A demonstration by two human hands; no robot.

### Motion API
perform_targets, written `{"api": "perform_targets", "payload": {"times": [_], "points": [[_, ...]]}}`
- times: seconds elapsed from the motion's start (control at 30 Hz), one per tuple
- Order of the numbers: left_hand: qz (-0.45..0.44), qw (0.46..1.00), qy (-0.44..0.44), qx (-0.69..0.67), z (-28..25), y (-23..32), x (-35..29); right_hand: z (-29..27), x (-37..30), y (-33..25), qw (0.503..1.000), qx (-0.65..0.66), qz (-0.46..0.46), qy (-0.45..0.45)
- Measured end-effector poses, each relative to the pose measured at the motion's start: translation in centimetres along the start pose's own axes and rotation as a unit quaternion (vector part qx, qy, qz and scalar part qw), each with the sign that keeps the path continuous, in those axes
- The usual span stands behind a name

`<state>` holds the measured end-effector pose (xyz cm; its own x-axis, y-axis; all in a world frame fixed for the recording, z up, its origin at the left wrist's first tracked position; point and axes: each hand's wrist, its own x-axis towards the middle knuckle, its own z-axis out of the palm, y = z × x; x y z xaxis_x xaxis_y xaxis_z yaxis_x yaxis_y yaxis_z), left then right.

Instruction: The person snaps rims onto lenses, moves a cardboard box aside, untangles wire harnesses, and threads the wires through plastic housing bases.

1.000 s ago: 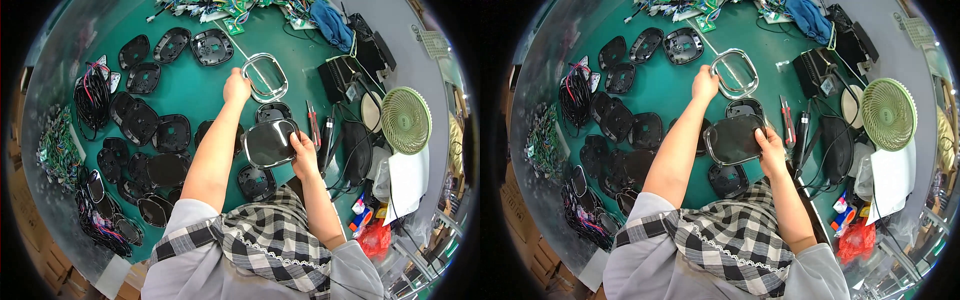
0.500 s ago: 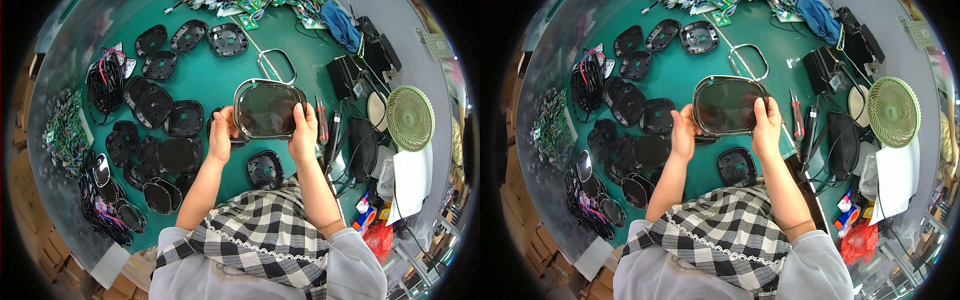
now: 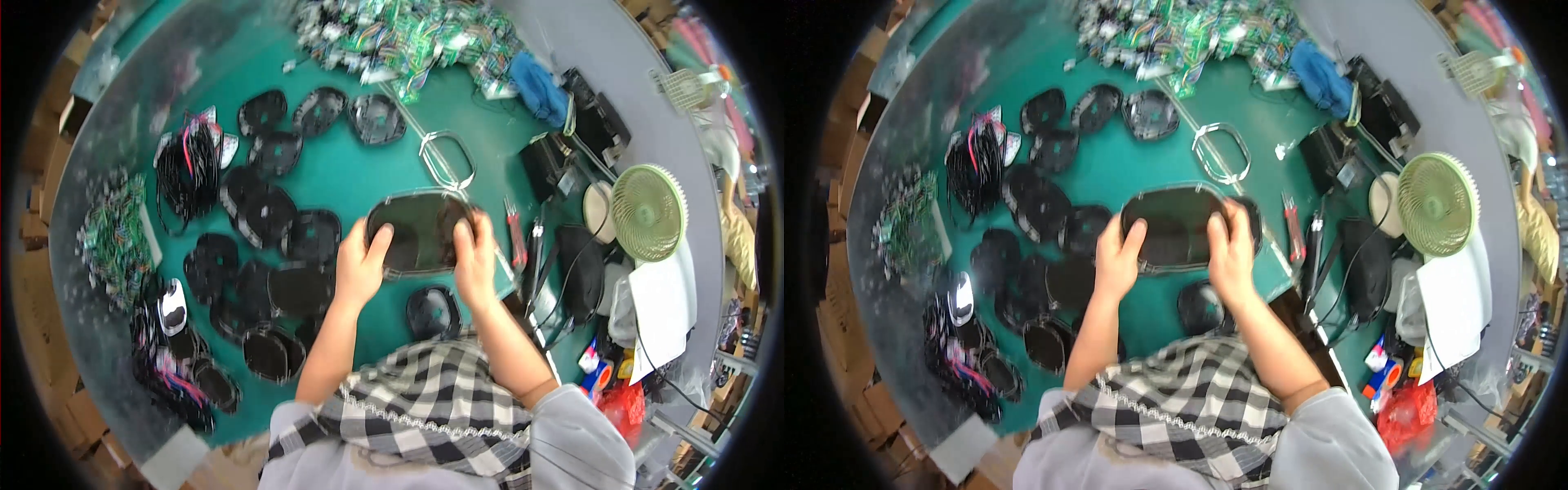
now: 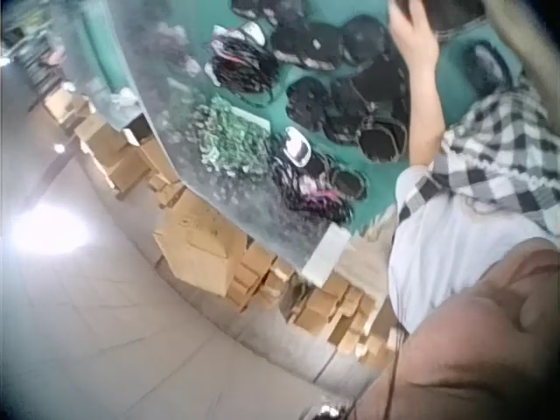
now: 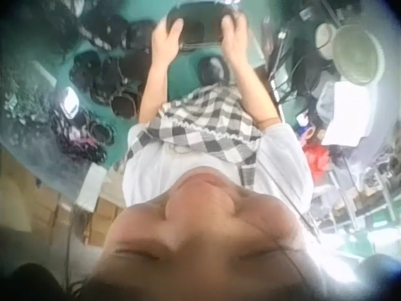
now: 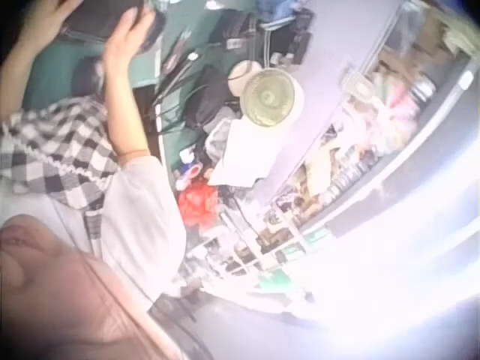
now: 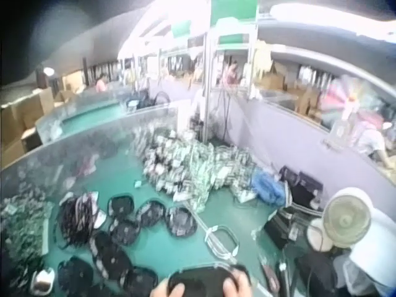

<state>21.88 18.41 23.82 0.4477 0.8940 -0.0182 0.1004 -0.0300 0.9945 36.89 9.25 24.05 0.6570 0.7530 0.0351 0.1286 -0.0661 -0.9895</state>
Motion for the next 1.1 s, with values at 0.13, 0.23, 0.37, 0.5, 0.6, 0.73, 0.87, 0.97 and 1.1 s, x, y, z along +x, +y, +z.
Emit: {"api": "perform_targets", "payload": {"times": [0.13, 0.23, 0.37, 0.5, 0.6, 0.73, 0.87, 0.97, 1.1], "points": [[0.032, 0.999, 0.022, -0.026, 0.3, -0.9, 0.3, 0.0, 0.9, -0.2, 0.981, 0.175, 0.068, -0.043], [0.01, 0.999, -0.002, -0.046, -0.6, -2.6, -0.3, -0.7, 0.9, 0.4, 0.947, 0.246, 0.16, -0.132], [0.01, 1.0, 0.002, -0.027, -0.4, -2.2, -0.1, -0.9, 1.0, 0.5, 0.974, 0.174, 0.086, -0.115], [0.025, 0.995, 0.082, 0.058, -0.1, -2.0, -0.3, 0.2, 1.1, 0.5, 0.995, 0.076, 0.023, -0.063], [0.056, 0.976, 0.169, 0.123, 0.9, -2.4, 0.5, 1.5, 0.4, -0.5, 0.999, -0.022, -0.023, 0.025], [0.092, 0.969, 0.205, 0.104, 1.1, -3.3, 0.0, 1.3, 0.7, 0.4, 0.998, 0.039, -0.035, 0.02], [0.041, 0.99, 0.124, -0.057, -0.5, -3.2, -2.8, 1.3, -0.9, 0.8, 0.995, 0.09, 0.008, -0.038], [0.034, 0.98, 0.192, 0.038, -1.0, -3.8, -4.6, 2.9, -2.7, -0.7, 0.999, 0.003, 0.016, -0.039], [0.037, 0.965, 0.242, 0.089, -2.5, -4.7, -4.7, 5.0, -2.1, -0.9, 0.986, -0.1, -0.13, -0.043]]}}
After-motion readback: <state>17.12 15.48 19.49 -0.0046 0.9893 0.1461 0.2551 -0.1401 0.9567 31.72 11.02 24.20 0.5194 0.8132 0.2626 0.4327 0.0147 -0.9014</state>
